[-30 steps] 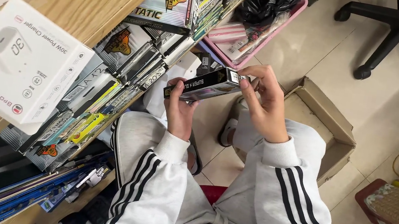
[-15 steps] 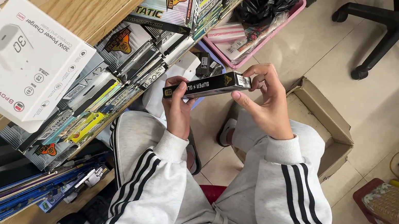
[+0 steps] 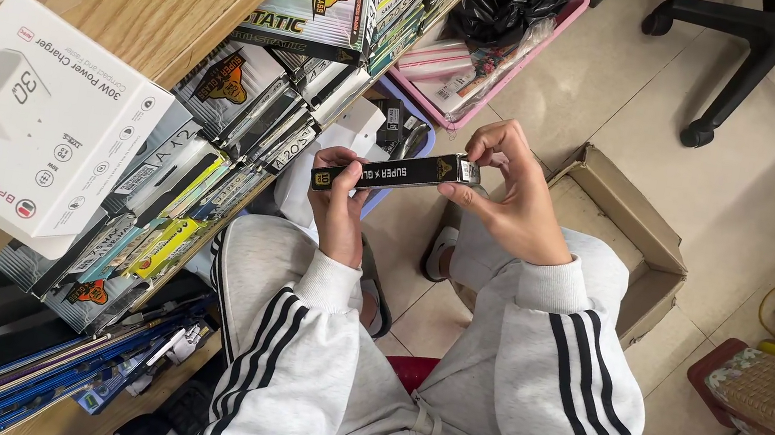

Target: The person sorts through and organizes mobile phone screen protectors and accessories from a cardboard box, placing them onto shelves.

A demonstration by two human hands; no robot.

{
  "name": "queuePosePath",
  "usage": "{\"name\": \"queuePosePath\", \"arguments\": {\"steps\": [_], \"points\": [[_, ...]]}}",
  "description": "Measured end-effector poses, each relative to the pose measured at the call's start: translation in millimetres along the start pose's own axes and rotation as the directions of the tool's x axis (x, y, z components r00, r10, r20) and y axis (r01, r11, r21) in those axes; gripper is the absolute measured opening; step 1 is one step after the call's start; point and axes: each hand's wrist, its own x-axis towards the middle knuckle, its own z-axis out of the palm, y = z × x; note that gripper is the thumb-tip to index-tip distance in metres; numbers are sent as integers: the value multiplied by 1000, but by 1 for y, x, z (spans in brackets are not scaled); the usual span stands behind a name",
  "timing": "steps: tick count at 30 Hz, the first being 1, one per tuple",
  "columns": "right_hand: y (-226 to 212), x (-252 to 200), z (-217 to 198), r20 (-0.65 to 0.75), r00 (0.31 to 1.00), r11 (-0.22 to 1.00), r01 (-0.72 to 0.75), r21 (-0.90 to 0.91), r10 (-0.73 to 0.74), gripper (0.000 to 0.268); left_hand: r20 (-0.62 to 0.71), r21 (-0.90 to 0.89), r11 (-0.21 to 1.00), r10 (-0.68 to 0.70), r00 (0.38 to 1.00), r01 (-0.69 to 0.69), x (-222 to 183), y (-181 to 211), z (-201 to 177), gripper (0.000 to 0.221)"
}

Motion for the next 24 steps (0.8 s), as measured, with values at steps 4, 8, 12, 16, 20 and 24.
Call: {"name": "queuePosePath", "arguments": {"steps": [4, 8, 12, 16, 20, 24], "points": [[-2, 1, 0, -4, 1000, 1000, -4, 10, 4, 40, -3, 1, 1000, -9, 1000, 9, -2, 4, 3, 26], [-4, 2, 1, -27, 1000, 1000, -12, 2, 12, 37, -23, -57, 997, -47, 999, 46, -1, 6, 0, 23], [-12, 2, 1, -4, 1000, 1000, -21, -9, 21, 45, -36, -71, 996, -58, 998, 56, 2, 1, -5, 20], [0, 1, -1, -7, 1000, 999, -8, -53, 7, 46, -30, -55, 998, -43, 999, 41, 0, 3, -3, 19], [-11, 1, -2, -9, 1000, 1000, -9, -18, 9, 47, -22, -47, 998, -53, 998, 52, -1, 2, -3, 20], [-10, 0, -4, 22, 1000, 1000, -6, -30, 6, 42, 1, -33, 997, -66, 998, 66, -1, 6, -5, 19]]}}
